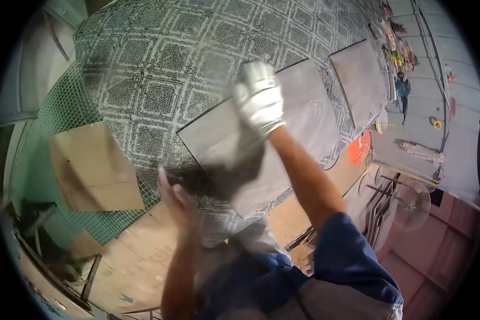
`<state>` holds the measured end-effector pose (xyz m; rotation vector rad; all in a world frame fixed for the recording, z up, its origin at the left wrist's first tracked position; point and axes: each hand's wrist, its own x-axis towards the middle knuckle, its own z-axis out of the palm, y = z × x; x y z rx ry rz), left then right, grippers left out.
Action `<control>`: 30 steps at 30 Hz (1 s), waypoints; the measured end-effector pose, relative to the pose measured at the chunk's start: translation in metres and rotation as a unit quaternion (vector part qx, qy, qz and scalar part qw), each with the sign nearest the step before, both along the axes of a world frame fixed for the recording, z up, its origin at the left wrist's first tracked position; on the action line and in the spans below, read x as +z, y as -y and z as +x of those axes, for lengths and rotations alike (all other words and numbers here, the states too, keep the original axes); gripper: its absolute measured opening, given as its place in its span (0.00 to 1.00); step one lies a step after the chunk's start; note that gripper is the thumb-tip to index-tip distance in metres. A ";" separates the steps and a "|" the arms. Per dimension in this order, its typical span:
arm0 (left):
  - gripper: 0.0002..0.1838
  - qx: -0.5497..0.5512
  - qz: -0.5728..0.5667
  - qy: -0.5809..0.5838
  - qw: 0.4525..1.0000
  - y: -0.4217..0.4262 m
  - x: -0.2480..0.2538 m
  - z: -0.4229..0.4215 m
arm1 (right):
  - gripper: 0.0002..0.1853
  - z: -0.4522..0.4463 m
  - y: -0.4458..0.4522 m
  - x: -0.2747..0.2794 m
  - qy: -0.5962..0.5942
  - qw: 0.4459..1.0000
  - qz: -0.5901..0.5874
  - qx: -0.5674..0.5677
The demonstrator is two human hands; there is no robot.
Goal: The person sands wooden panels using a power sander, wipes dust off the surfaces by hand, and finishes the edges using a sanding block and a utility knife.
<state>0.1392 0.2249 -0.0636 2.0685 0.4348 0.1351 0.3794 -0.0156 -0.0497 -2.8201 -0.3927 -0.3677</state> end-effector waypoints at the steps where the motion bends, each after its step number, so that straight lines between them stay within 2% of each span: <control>1: 0.33 -0.013 -0.083 0.049 0.995 -0.016 0.007 0.009 | 0.31 0.004 0.023 -0.013 0.011 0.995 -0.007 -0.098; 3: 0.38 -0.079 -0.142 -0.007 0.987 -0.031 0.030 0.066 | 0.31 -0.011 0.008 -0.011 -0.009 0.988 -0.003 -0.156; 4: 0.42 -0.114 -0.170 -0.031 0.978 -0.034 0.038 0.101 | 0.34 -0.036 -0.026 -0.022 -0.013 0.991 0.006 -0.135; 5: 0.46 -0.147 -0.198 -0.041 0.968 -0.028 0.040 0.135 | 0.37 -0.064 -0.074 0.017 -0.086 0.989 -0.008 -0.121; 6: 0.49 -0.168 -0.204 -0.056 0.963 -0.014 0.050 0.166 | 0.41 -0.098 -0.106 -0.006 -0.090 0.989 0.087 -0.072; 8: 0.51 -0.228 -0.184 -0.078 0.953 0.015 0.039 0.212 | 0.43 -0.136 -0.149 -0.015 -0.166 0.980 0.112 -0.012; 9: 0.50 -0.266 -0.158 -0.088 0.947 0.022 0.024 0.227 | 0.41 -0.131 -0.139 -0.009 -0.146 0.977 0.153 -0.035; 10: 0.47 -0.311 -0.078 -0.115 0.940 0.030 0.009 0.235 | 0.40 -0.114 -0.112 -0.013 -0.096 0.986 0.114 -0.078; 11: 0.37 -0.383 0.080 -0.072 0.917 0.033 -0.005 0.234 | 0.39 -0.086 -0.070 -0.014 -0.047 0.989 0.074 -0.118; 12: 0.32 -0.420 0.245 0.013 0.874 0.032 -0.022 0.224 | 0.37 -0.050 -0.025 -0.014 -0.045 0.983 0.073 -0.163; 13: 0.28 -0.443 0.397 0.109 0.796 0.032 -0.032 0.218 | 0.36 -0.017 0.020 -0.010 -0.037 0.975 0.069 -0.210; 14: 0.30 -0.444 0.369 0.099 0.811 0.037 -0.028 0.219 | 0.29 0.007 0.056 0.012 -0.014 0.968 0.083 -0.237; 15: 0.30 -0.457 0.371 0.099 0.802 0.040 -0.026 0.219 | 0.23 0.017 0.078 0.026 0.005 0.960 0.097 -0.263; 17: 0.30 -0.452 0.374 0.088 0.805 0.045 -0.024 0.217 | 0.35 0.016 0.083 -0.007 -0.015 0.967 0.110 -0.229; 18: 0.31 -0.451 0.382 0.077 0.803 0.045 -0.022 0.217 | 0.35 -0.001 0.053 -0.010 0.049 0.962 0.042 -0.265; 19: 0.31 -0.450 0.387 0.089 0.800 0.045 -0.018 0.217 | 0.36 -0.034 0.021 -0.019 -0.003 0.977 0.055 -0.208; 20: 0.32 -0.451 0.394 0.067 0.798 0.045 -0.015 0.216 | 0.37 -0.052 0.003 0.002 -0.162 0.971 0.121 -0.129; 21: 0.32 -0.454 0.399 0.045 0.795 0.048 -0.013 0.219 | 0.37 -0.071 -0.007 -0.022 -0.105 0.969 0.213 -0.071; 22: 0.32 -0.460 0.398 0.053 0.792 0.052 -0.012 0.223 | 0.37 -0.054 0.017 -0.018 -0.100 0.969 0.211 -0.080; 24: 0.32 -0.454 0.393 0.042 0.798 0.051 -0.012 0.217 | 0.35 -0.010 0.093 -0.011 -0.014 0.986 0.078 -0.147; 25: 0.32 -0.462 0.391 0.040 0.795 0.049 -0.011 0.214 | 0.30 0.029 0.138 -0.024 0.050 0.980 0.028 -0.188; 27: 0.30 -0.451 0.408 0.045 0.793 0.048 -0.018 0.218 | 0.23 0.085 0.216 -0.017 0.086 0.985 0.031 -0.148; 28: 0.28 -0.452 0.400 0.076 0.794 0.047 -0.019 0.219 | 0.19 0.087 0.214 0.026 0.030 0.979 0.078 -0.184; 29: 0.28 -0.453 0.403 0.071 0.792 0.044 -0.017 0.217 | 0.17 0.090 0.219 0.008 0.098 0.971 0.105 -0.194; 30: 0.28 -0.452 0.394 0.063 0.798 0.046 -0.016 0.217 | 0.18 0.090 0.217 -0.010 0.186 0.962 0.054 -0.194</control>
